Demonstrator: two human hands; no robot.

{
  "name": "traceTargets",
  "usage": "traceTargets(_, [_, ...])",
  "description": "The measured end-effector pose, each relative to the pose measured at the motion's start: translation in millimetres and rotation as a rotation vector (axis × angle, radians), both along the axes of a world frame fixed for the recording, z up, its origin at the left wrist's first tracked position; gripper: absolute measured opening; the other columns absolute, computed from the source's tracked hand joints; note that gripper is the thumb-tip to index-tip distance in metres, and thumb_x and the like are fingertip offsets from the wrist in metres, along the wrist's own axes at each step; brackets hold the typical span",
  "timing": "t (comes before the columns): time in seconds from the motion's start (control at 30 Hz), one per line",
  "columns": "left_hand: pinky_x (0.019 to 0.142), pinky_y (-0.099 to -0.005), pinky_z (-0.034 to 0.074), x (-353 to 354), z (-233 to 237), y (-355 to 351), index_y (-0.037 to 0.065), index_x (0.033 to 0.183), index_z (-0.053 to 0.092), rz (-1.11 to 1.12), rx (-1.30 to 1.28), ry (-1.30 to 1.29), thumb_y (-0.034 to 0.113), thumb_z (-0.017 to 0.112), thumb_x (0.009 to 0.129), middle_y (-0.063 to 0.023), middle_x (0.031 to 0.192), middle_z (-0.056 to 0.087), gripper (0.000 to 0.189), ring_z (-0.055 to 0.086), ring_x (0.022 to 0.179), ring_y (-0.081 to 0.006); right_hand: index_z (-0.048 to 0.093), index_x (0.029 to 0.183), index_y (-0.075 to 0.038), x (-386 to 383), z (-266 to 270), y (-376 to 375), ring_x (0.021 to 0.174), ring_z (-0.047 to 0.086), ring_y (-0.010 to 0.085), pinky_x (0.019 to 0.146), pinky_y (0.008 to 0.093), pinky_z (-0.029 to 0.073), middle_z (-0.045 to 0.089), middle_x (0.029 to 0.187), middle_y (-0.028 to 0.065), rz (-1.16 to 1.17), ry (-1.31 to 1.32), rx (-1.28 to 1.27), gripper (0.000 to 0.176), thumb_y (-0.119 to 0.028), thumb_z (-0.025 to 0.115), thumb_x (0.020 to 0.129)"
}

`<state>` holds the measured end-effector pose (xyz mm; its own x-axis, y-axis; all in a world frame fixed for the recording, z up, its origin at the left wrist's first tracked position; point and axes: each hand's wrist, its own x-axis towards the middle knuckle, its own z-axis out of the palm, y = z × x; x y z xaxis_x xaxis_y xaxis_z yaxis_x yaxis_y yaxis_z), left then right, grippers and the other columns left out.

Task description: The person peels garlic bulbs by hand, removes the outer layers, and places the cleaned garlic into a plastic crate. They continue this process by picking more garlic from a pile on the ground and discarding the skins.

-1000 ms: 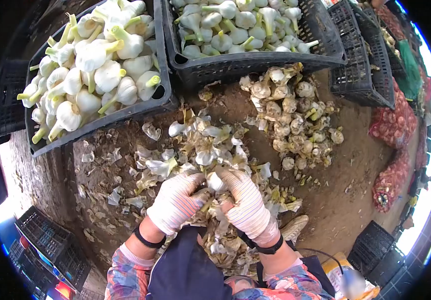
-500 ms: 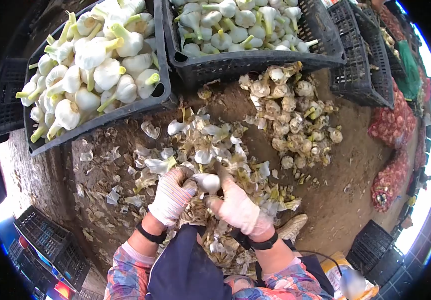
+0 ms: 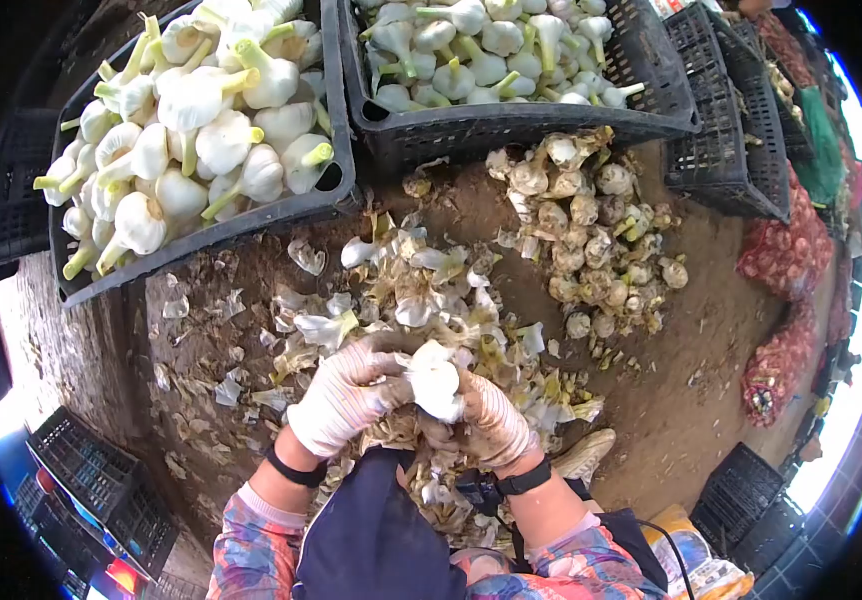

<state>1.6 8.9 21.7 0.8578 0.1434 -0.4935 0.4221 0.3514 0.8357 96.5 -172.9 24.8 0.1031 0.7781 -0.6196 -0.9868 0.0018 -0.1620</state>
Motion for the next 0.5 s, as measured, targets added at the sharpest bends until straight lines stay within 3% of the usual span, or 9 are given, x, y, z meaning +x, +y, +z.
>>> traceTargets(0.03, [0.086,-0.0338,0.05,3,-1,-2,0.003,0.096,0.07,-0.022,0.145,-0.087,0.007,0.073,0.079,-0.0096,0.109,0.065,0.018,0.063,0.097,-0.0209,0.051,0.128,-0.001,0,-3,-5,0.058,0.05,0.012,0.048,0.0266,0.036,0.059,0.077,0.0035,0.001,0.001,-0.002,0.072,-0.036,0.082,0.073])
traceTargets(0.1, [0.078,-0.035,0.051,6,-5,1,0.003,0.087,0.068,-0.189,0.522,-0.225,0.008,0.07,0.08,-0.0106,0.097,0.066,0.008,0.064,0.089,-0.0248,0.053,0.128,-0.002,-2,-5,-13,0.079,0.062,0.0093,0.06,0.0169,0.044,0.066,0.103,0.0038,0.132,-0.133,-0.018,0.068,-0.035,0.074,0.073])
traceTargets(0.17, [0.071,-0.037,0.05,12,-9,-7,0.003,0.08,0.064,-0.076,0.72,-0.225,0.008,0.065,0.083,-0.012,0.084,0.064,0.005,0.062,0.079,-0.0291,0.053,0.13,-0.002,-5,0,-10,0.08,0.06,0.0088,0.062,0.0197,0.046,0.066,0.103,0.0036,0.324,-0.189,-0.059,0.07,-0.038,0.075,0.074])
traceTargets(0.27, [0.067,-0.0353,0.047,1,-37,4,0.003,0.082,0.064,0.358,0.329,0.253,0.019,0.059,0.09,-0.0051,0.077,0.064,0.018,0.061,0.073,-0.023,0.043,0.139,-0.004,-10,9,-3,0.091,0.059,0.0098,0.076,0.0214,0.048,0.064,0.11,0.0036,0.149,-0.085,0.063,0.07,-0.022,0.071,0.077])
traceTargets(0.3, [0.067,-0.0346,0.047,-1,-39,12,0.003,0.082,0.064,0.511,0.14,0.342,0.021,0.06,0.091,-0.0019,0.078,0.064,0.02,0.06,0.073,-0.0215,0.04,0.141,-0.004,-10,-23,-12,0.097,0.059,0.012,0.085,0.0232,0.047,0.062,0.113,0.0052,0.2,0.071,0.159,0.068,-0.018,0.068,0.081])
traceTargets(0.33, [0.073,-0.0281,0.051,-15,-48,21,0.001,0.1,0.063,0.434,0.113,0.327,0.028,0.057,0.096,-0.0057,0.093,0.067,0.028,0.061,0.085,-0.0133,0.039,0.142,-0.004,-4,-3,11,0.103,0.058,0.0139,0.09,0.0249,0.046,0.06,0.119,0.0075,0.134,-0.036,0.049,0.066,-0.015,0.065,0.083])
traceTargets(0.37, [0.073,-0.0281,0.051,-24,-52,9,0.001,0.1,0.063,0.434,0.114,0.324,0.028,0.057,0.096,-0.0057,0.093,0.067,0.028,0.061,0.085,-0.0133,0.038,0.142,-0.003,-3,16,40,0.108,0.058,0.0158,0.094,0.0265,0.045,0.059,0.124,0.0097,0.064,-0.138,-0.063,0.063,-0.013,0.063,0.085])
traceTargets(0.43, [0.084,-0.0248,0.05,-24,-40,-15,0.0,0.117,0.056,0.758,-0.227,0.058,0.025,0.058,0.095,-0.0083,0.107,0.065,0.033,0.06,0.096,-0.014,0.033,0.144,-0.001,-9,25,83,0.123,0.051,0.0197,0.1,0.0292,0.041,0.051,0.138,0.0152,0.071,-0.438,0.264,0.064,-0.007,0.059,0.086])
traceTargets(0.5, [0.086,-0.0251,0.05,-33,-71,-14,0.0,0.119,0.055,0.771,-0.296,0.052,0.023,0.059,0.094,-0.0087,0.109,0.064,0.033,0.06,0.098,-0.0145,0.028,0.147,0.0,-5,76,109,0.127,0.048,0.0227,0.103,0.032,0.039,0.047,0.141,0.0179,0.062,-0.485,0.47,0.068,-0.006,0.058,0.086])
